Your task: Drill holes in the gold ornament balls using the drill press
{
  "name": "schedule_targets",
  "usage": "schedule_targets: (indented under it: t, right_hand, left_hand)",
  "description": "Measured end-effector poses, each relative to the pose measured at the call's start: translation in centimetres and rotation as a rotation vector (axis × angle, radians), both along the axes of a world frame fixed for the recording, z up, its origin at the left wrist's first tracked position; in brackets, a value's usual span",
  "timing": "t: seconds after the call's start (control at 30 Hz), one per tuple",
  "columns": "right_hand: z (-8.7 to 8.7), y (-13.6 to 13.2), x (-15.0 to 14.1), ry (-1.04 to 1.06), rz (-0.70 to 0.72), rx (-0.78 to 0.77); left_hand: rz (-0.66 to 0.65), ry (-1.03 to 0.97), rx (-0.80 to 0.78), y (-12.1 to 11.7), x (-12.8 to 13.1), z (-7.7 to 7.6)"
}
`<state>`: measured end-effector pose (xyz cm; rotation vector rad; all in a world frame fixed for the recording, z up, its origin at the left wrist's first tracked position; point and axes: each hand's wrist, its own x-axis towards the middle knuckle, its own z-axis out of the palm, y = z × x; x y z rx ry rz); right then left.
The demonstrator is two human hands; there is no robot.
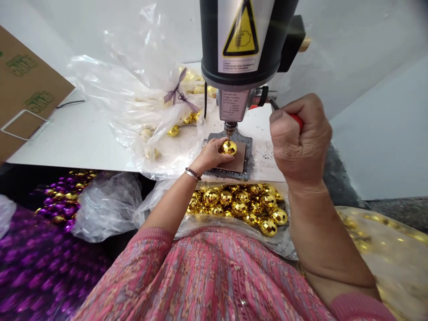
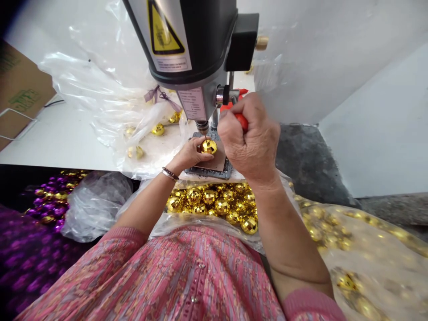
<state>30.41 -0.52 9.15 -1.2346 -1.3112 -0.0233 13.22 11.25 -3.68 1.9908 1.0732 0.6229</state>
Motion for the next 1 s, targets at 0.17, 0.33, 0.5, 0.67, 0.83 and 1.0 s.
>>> schedule_targets:
  t: [0.17,0.33,0.5,0.67,0.83,1.0]
  right_hand:
    - [-1.8,0.1,0.2,-0.095,-0.030,0.062]
    - [-3.6,0.3,0.0,-0.124,-0.083,0.159]
    - [-5.7,0.9,-0.4,-0.096,-0.084,0.199]
    - [-6.3,1.3,-0.4,-0.078,-0.058,0.216]
    - [-0.6,2.1,0.7,-0.009,-0.050,0.106]
    - [3.1,3.5,1.0,0.205,0.044,-0.029]
  left_hand:
    - [0.011,0.146,-0.006,-0.7,0.0,1.2]
    - [-0.005,0.175,0.018,-0.9,0.0,1.6]
    - [0.014,0.163,0.018,-0.8,0.0,1.2]
    - [0.012,0.069,-0.038,-0.9,0.3,1.0]
    - [0.008,-0.025,-0.121,-1.5,0.0,1.0]
    - [-0.043,-0.246,-0.307,-3.3,-2.6,1.4]
